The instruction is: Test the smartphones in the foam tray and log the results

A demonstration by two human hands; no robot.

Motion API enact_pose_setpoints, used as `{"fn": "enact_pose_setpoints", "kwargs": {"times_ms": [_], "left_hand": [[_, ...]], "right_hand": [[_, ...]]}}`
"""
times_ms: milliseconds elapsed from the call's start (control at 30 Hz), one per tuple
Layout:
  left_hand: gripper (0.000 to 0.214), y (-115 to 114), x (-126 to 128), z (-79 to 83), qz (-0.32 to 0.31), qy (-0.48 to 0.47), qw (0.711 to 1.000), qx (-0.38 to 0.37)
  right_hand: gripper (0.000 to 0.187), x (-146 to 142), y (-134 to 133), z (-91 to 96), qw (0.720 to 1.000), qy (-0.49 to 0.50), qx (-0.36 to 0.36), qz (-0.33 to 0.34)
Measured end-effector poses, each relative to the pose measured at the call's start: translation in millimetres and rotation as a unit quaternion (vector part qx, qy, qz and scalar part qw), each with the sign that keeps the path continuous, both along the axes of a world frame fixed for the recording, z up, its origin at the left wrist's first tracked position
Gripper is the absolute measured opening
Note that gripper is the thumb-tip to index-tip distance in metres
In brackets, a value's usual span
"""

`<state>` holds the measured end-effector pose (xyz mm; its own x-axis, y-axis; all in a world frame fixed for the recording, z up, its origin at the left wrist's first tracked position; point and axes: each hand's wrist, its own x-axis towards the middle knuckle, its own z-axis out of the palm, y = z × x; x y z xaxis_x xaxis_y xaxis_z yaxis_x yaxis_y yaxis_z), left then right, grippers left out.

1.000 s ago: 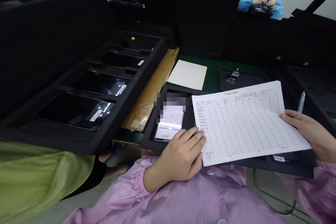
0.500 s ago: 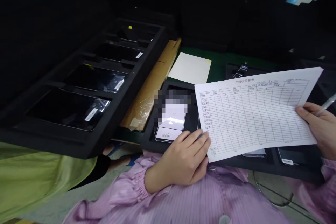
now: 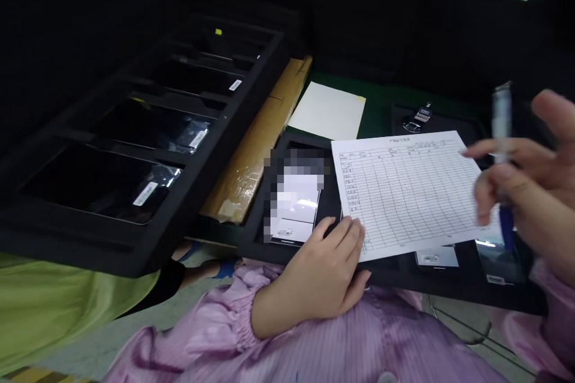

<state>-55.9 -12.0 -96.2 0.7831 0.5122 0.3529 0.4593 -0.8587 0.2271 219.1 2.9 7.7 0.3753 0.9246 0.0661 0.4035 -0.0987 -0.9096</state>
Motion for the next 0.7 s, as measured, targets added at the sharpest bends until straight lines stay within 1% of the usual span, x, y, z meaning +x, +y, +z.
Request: {"fn": "enact_pose_setpoints", "kwargs": {"times_ms": [33,67,100,133,200,267,300,333,400,467,567,633,700], "left_hand": [[0.051,0,1,0.1,0.001,-0.003,1.000,0.001],[0.052,0,1,0.3,0.001,-0.006,1.000,0.002],[0.053,0,2,0.6,0.001,-0.007,1.000,0.004],[0.054,0,3,0.9,0.002,-0.006,1.000,0.006],[0.055,1,5,1.7,0.004,0.002,1.000,0.013],[0.056,1,8,2.4,0.007,0.010,1.000,0.021],[0.057,1,9,2.7,0.011,0.013,1.000,0.025],[0.057,1,10,3.0,0.013,0.014,0.999,0.028],[0.057,2,12,3.6,0.019,0.016,0.999,0.031],[0.057,1,13,4.0,0.025,0.023,0.999,0.027],[0.061,1,15,4.0,0.037,0.039,0.998,0.019],[0.064,0,17,3.7,0.043,0.048,0.998,0.018],[0.067,-1,20,3.4,0.048,0.053,0.997,0.017]], "right_hand": [[0.072,-16,1,0.5,0.996,0.058,-0.015,0.060],[0.066,-29,3,-1.6,0.987,0.112,-0.038,0.107],[0.053,-40,7,-6.3,0.975,0.161,-0.070,0.136],[0.040,-49,12,-13.2,0.962,0.204,-0.107,0.150],[0.028,-61,22,-32.2,0.941,0.241,-0.145,0.190],[0.021,-70,32,-54.1,0.937,0.230,-0.133,0.227],[0.025,-73,35,-64.3,0.940,0.225,-0.116,0.230],[0.034,-76,38,-73.1,0.944,0.224,-0.098,0.222],[0.046,-80,41,-84.4,0.952,0.226,-0.065,0.194],[0.049,-81,41,-86.3,0.953,0.214,-0.059,0.204],[0.047,-80,39,-77.1,0.950,0.172,-0.090,0.243],[0.050,-80,37,-70.6,0.955,0.139,-0.110,0.237],[0.057,-79,38,-68.2,0.961,0.129,-0.123,0.213]]}}
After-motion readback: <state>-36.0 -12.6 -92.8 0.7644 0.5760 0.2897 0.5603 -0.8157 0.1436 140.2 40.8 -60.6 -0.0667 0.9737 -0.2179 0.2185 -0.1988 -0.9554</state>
